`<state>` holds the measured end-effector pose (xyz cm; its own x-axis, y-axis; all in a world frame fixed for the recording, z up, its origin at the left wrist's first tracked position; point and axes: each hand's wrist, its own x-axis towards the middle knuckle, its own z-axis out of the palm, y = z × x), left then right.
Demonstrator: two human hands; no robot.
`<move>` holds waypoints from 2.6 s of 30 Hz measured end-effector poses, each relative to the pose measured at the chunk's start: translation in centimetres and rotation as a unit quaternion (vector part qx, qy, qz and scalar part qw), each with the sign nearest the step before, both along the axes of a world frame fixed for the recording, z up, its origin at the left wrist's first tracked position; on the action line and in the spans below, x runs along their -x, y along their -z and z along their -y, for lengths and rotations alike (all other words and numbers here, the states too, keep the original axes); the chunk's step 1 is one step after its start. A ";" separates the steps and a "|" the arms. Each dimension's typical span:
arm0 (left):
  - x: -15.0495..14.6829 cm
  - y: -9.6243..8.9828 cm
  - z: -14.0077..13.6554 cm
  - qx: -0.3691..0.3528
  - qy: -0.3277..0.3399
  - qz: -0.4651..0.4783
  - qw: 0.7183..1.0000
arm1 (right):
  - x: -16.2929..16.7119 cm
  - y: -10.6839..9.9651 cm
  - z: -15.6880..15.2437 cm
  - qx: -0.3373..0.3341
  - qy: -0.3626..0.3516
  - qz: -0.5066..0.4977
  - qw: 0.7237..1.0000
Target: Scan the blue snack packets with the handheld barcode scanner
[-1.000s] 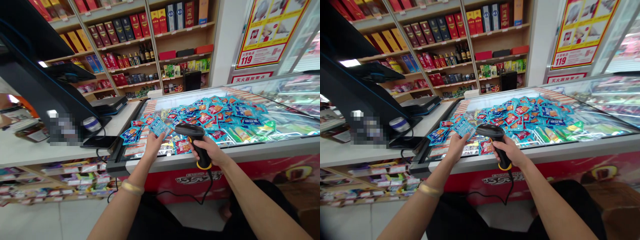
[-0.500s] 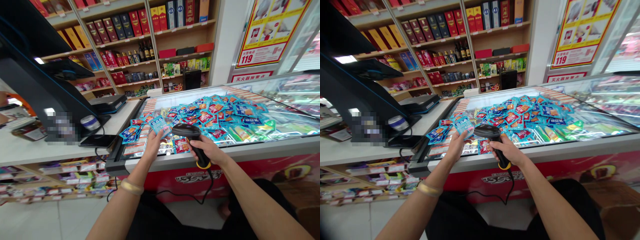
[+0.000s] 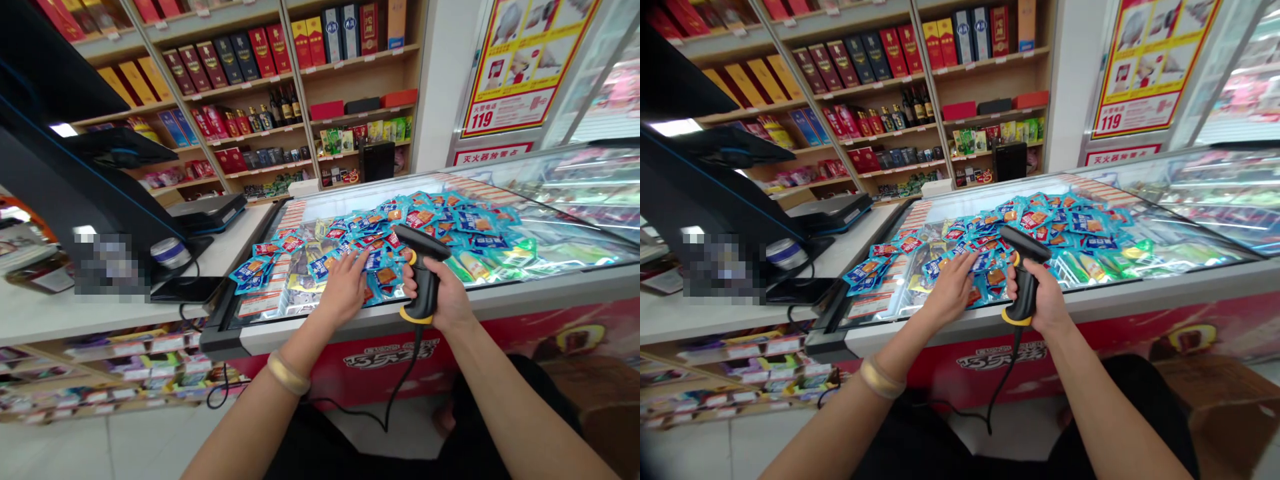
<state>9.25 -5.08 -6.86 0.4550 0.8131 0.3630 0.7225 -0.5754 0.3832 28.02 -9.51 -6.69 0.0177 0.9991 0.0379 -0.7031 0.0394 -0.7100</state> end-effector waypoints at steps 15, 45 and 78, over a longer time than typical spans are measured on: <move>3.1 -0.9 -0.7 -0.090 -0.127 -0.042 0.987 | 1.8 -1.0 0.6 0.023 -0.035 0.000 0.999; 13.5 1.2 -1.0 -0.103 -0.194 0.339 0.915 | 14.3 0.0 -1.8 0.013 -0.194 0.080 0.978; 5.4 1.2 -1.3 -0.061 -0.106 0.273 0.954 | 5.7 -0.1 0.9 -0.025 -0.161 0.111 0.980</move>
<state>3.87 -3.79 -8.08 0.0009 0.8029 0.5961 0.5388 -0.5025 0.6761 22.37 -10.45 -6.63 -0.3120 0.9485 0.0540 -0.5137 -0.1206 -0.8495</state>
